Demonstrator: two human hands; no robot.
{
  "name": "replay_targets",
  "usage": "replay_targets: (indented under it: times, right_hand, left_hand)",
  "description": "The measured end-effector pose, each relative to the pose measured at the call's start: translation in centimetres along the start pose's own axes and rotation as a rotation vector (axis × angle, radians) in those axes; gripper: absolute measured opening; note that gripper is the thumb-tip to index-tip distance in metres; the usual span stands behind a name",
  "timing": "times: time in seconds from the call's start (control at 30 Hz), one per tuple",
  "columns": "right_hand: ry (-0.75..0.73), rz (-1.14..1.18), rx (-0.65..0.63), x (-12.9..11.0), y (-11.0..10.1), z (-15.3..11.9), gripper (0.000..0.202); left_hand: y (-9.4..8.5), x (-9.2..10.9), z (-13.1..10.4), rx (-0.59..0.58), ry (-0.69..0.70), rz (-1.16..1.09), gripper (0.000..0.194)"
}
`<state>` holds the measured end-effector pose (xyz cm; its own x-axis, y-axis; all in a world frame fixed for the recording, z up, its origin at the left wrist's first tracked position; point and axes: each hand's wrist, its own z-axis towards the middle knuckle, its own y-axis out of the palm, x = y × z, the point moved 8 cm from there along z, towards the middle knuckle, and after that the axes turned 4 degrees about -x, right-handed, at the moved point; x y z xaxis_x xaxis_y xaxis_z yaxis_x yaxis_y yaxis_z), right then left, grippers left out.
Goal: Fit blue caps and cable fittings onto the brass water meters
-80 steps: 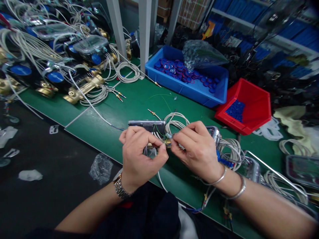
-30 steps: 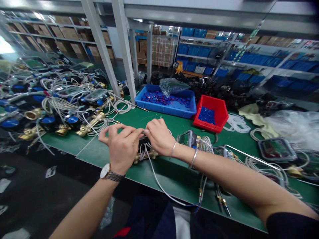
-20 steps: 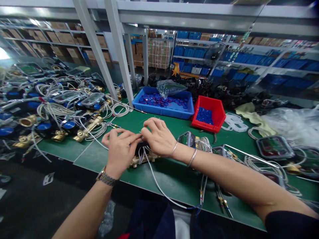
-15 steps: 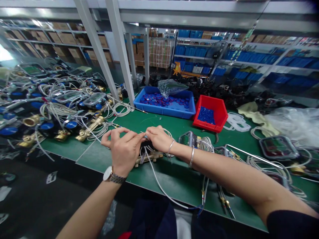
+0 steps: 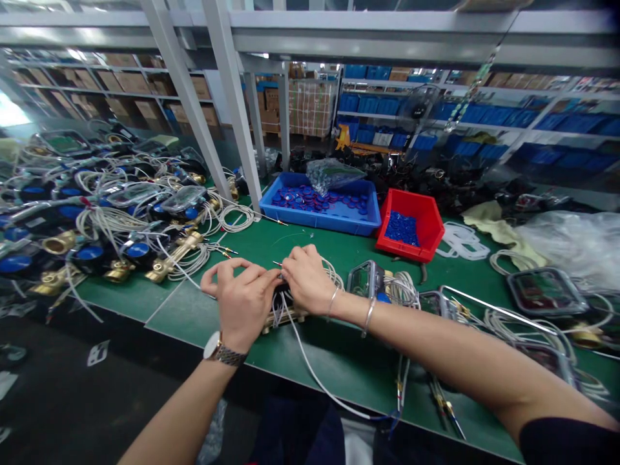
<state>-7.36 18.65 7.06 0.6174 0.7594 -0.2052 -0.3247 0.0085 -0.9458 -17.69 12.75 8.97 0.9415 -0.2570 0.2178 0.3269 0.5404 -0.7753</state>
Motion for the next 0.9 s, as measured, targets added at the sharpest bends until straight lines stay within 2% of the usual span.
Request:
replay_targets:
  times: [0.07,0.2,0.33,0.37,0.5,0.53,0.63,0.7,0.8,0.9]
  right_hand:
    - [0.061,0.019,-0.004,0.5,0.2,0.1,0.028]
    - [-0.086,-0.06,0.065,-0.7,-0.1,-0.1,0.018]
    - [0.038,-0.017,-0.001,0.6,0.7,0.1,0.029]
    - [0.024,-0.028,0.007,0.6,0.6,0.1,0.028]
    - [-0.184,-0.118,0.043,-0.7,0.0,0.2,0.019]
    - [-0.166,-0.1,0.018,-0.7,0.1,0.3,0.017]
    - [0.091,0.049,-0.119,0.4,1.4,0.6,0.021]
    - [0.209,0.116,-0.181,0.7,2.2,0.5,0.025]
    - [0.234,0.186,-0.219,1.5,2.4,1.3,0.026]
    - [0.304,0.314,-0.255,5.3,2.3,3.7,0.026]
  left_hand:
    - [0.0,0.1,0.0,0.021,0.011,0.009,0.016]
    - [0.8,0.0,0.0,-0.043,0.012,-0.014,0.014]
    - [0.7,-0.2,0.0,-0.017,0.012,-0.005,0.015]
    - [0.8,-0.3,0.1,-0.025,0.013,-0.008,0.016]
    - [1.6,-1.2,0.3,-0.099,-0.029,-0.047,0.014]
    - [1.6,-1.2,0.3,-0.092,-0.045,-0.043,0.014]
    - [1.3,-0.5,0.0,-0.018,-0.076,0.02,0.011]
    - [1.1,-0.2,-0.3,0.024,-0.117,0.066,0.01]
    - [1.6,-1.0,-0.8,0.012,-0.206,0.03,0.004]
    - [2.7,-2.0,-1.3,-0.05,-0.215,-0.115,0.011]
